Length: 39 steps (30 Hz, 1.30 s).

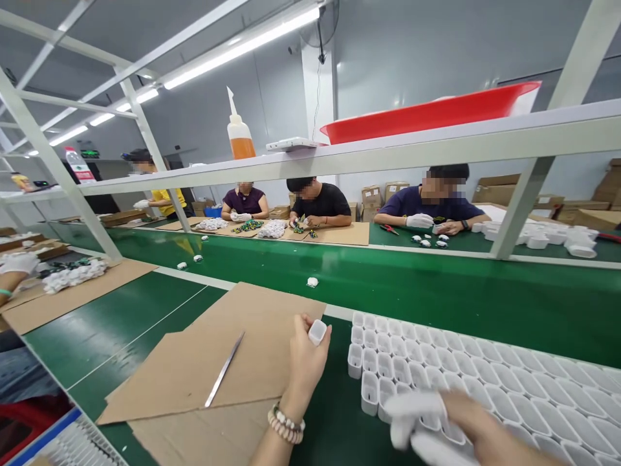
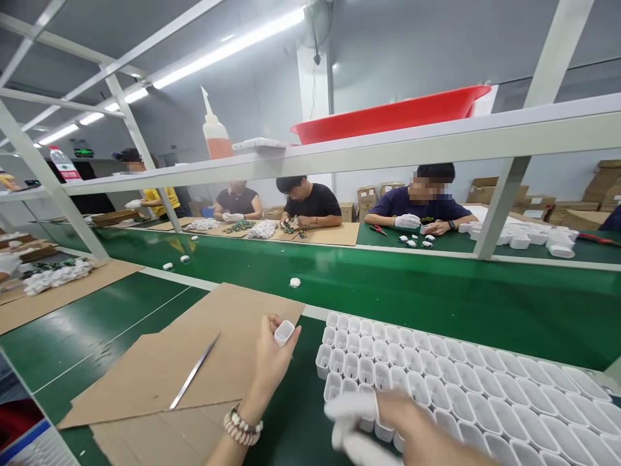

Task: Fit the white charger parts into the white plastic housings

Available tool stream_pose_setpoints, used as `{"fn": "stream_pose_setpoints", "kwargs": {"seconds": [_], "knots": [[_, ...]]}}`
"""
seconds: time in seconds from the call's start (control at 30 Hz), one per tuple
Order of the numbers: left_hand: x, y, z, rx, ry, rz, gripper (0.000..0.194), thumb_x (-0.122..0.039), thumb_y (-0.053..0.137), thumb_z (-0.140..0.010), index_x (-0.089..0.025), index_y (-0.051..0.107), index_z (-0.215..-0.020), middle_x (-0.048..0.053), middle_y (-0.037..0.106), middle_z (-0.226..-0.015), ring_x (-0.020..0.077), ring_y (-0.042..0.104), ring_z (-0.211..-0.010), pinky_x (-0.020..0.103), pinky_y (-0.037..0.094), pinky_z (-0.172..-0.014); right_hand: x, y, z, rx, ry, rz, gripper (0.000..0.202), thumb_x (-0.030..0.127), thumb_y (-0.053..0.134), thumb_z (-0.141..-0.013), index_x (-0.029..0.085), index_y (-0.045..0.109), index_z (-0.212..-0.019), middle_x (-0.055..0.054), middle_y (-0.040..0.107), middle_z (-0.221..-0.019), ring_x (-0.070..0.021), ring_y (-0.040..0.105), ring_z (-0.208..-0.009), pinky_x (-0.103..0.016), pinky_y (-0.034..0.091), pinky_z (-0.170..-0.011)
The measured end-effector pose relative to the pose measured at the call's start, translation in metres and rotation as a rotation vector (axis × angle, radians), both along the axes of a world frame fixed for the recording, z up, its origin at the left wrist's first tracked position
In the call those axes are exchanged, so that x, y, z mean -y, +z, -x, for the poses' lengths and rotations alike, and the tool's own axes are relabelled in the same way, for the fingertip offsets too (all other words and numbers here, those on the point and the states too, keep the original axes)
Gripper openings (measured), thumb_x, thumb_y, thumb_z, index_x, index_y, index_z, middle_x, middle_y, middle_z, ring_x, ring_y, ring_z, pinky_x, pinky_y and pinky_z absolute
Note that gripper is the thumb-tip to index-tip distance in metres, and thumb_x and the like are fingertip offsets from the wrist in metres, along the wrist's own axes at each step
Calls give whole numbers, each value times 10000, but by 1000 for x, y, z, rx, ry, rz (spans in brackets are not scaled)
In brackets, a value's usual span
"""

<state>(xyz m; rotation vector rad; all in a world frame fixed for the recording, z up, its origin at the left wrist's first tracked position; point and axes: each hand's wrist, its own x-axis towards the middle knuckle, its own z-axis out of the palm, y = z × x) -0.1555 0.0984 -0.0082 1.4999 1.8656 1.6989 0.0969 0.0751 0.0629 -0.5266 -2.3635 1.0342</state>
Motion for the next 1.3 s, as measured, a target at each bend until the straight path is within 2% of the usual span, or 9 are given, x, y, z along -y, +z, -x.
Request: {"fn": "stream_pose_setpoints", "kwargs": {"seconds": [0.13,0.23,0.33,0.5,0.67,0.87,1.0,1.1,1.3], "knots": [[-2,-3,-1,-76,-58,-36,173,-213,509,-808,-185,504,-978,70,621,-899,214,625,-809,338,487,-710,-82,36,48,194,-44,-244,264,275,497,-933,223,654,-1140,-48,706,-995,-183,661,-872,-307,528,-807],[-3,-6,-2,-136,-85,-28,71,-179,513,-765,-190,525,-834,51,593,-810,209,600,-763,325,468,-689,-157,23,97,355,-122,-301,277,180,547,-899,142,629,-1161,-90,688,-998,-188,651,-869,-316,518,-816],[-2,-8,1,-173,-80,1,36,-197,507,-781,-202,485,-753,12,547,-672,185,558,-613,277,405,-562,-208,-1,138,454,-161,-313,275,266,599,-915,128,600,-1153,-100,642,-1085,-203,632,-936,-402,519,-855],[-3,-10,5,-249,-75,8,74,-190,485,-787,-214,453,-725,11,542,-634,182,542,-564,267,365,-515,-241,-24,177,512,-155,-320,314,323,577,-939,170,564,-1213,-98,564,-1249,-229,586,-1071,-447,509,-903],[-4,-11,3,-330,-88,-23,73,-154,456,-774,-214,456,-732,31,560,-673,181,557,-593,271,413,-531,-256,-32,193,557,-127,-279,270,325,571,-943,165,593,-1160,-82,596,-1186,-211,609,-1007,-410,530,-861],[-2,-8,5,-364,-77,-109,52,-159,455,-788,-202,485,-791,41,592,-716,178,592,-642,271,461,-566,-255,-24,182,524,-161,-223,262,330,587,-934,141,605,-1114,-68,618,-1111,-203,624,-952,-390,542,-817],[4,-4,3,-379,-60,-189,48,-166,452,-830,-196,488,-822,20,579,-692,163,587,-610,261,457,-558,-229,-4,157,397,-132,-198,225,303,659,-882,121,622,-1009,-56,653,-986,-179,639,-874,-366,541,-792],[10,0,-2,-407,-66,-259,44,-156,474,-840,-194,496,-843,17,569,-708,158,583,-624,257,456,-577,-188,16,123,252,-65,-183,298,292,776,-755,120,619,-941,-65,689,-923,-174,650,-854,-325,531,-807],[26,11,-20,-461,-139,-390,114,-99,523,-816,-198,481,-856,16,555,-728,154,559,-645,255,445,-602,-75,42,36,-28,-24,-356,439,350,733,-798,192,550,-1164,-47,659,-1024,-165,627,-892,-309,514,-787]]}}
